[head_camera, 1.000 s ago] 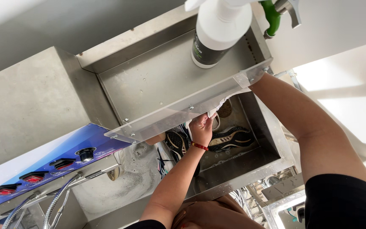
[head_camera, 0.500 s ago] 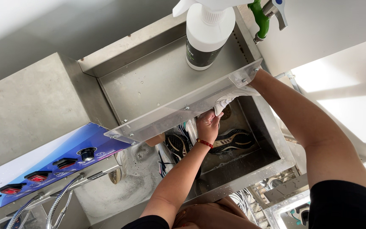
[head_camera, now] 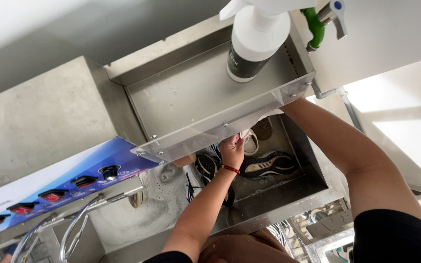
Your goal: The person washes a white shoe by hand using a cloth and a spray, then rinses it under a faucet at a shoe washing machine station.
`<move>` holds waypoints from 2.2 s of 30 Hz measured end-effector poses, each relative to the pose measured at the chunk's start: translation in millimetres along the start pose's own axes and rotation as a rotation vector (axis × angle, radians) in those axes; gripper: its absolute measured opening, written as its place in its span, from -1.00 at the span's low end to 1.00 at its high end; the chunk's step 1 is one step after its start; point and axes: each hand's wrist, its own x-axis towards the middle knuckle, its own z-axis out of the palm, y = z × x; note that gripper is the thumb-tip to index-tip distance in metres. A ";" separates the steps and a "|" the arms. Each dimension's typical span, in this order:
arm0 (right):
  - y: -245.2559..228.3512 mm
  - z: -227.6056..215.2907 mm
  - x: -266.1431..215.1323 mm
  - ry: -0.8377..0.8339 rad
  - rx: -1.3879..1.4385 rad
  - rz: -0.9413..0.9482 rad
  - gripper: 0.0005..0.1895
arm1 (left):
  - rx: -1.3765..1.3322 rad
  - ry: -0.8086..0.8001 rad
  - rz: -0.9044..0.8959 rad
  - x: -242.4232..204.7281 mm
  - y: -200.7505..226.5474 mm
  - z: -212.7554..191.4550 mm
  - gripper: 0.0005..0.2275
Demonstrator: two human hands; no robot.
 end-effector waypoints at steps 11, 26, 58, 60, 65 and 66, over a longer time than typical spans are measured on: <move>0.0 24.2 6.2 0.097 -0.047 0.012 -0.32 | 0.144 0.144 -0.092 -7.6 -85.8 -18.9 -0.89; 10.3 12.5 7.4 0.109 -0.001 -0.044 -0.32 | -1.436 0.308 -0.713 28.2 11.4 37.0 -0.67; 38.3 -3.9 -160.0 0.192 1.115 0.241 -0.36 | -0.957 0.195 -1.006 4.8 -19.6 62.1 -0.80; 41.0 19.0 -177.7 0.203 1.240 0.230 -0.35 | -0.866 0.174 -1.016 -5.5 -15.0 44.9 -0.80; 40.9 56.2 -192.8 0.285 1.468 0.218 -0.41 | -0.773 0.185 -0.597 -1.3 -13.4 24.0 -0.99; 39.1 64.5 -197.9 0.286 1.474 0.222 -0.41 | -0.767 0.185 -0.599 -6.0 -16.4 19.1 -0.99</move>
